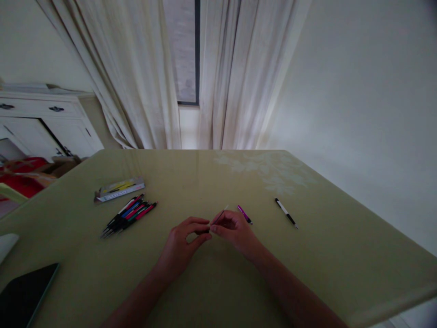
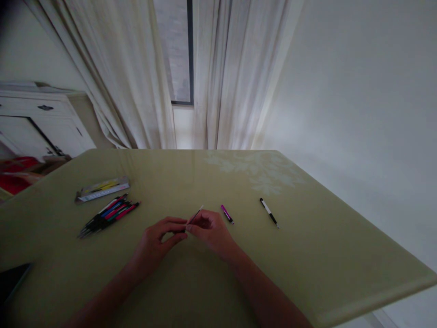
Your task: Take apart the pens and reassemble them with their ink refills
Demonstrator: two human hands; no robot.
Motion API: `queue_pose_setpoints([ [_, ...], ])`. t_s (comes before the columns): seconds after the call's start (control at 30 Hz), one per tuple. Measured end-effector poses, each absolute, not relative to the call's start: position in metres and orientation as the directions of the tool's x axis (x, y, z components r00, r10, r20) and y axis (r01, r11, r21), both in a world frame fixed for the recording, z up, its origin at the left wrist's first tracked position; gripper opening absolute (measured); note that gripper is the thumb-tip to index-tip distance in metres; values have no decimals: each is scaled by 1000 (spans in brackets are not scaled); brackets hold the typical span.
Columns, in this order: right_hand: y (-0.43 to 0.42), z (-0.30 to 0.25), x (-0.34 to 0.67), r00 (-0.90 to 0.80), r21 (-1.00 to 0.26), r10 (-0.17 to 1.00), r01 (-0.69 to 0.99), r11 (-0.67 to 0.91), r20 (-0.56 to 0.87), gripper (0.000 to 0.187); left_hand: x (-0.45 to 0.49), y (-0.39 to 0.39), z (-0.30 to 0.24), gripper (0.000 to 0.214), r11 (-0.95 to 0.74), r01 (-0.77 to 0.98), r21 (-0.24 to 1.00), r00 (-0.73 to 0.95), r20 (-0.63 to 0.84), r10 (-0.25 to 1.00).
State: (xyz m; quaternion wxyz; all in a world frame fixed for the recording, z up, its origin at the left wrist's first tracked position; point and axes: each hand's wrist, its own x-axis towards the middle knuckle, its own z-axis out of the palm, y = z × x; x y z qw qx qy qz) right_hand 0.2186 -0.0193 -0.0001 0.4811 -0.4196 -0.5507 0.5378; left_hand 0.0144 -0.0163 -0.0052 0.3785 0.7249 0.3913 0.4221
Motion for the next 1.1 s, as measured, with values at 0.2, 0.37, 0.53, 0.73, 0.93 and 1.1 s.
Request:
queue_pose_setpoints([
  [0.2,-22,4,218,-219,-997,974,46,62,51,23,15,-17,-4,8,-430,282,858,303,346,888],
  [0.37,-23,12,222,-218,-987,968,75,145,126,30,16,-16,-3,5,-437,283,854,291,358,887],
  [0.53,-23,10,222,-277,-964,947,156,214,165,30,16,-17,-2,8,-442,279,852,311,356,881],
  [0.73,-10,17,254,27,-898,976,399,187,215,30,14,-17,-1,13,-384,365,848,271,297,915],
  [0.93,0,-4,300,139,-452,940,892,18,311,13,14,-15,-7,17,-384,416,825,234,310,921],
  [1.1,1,-14,292,17,-448,967,888,102,255,8,12,-14,-10,14,-410,417,811,281,314,907],
])
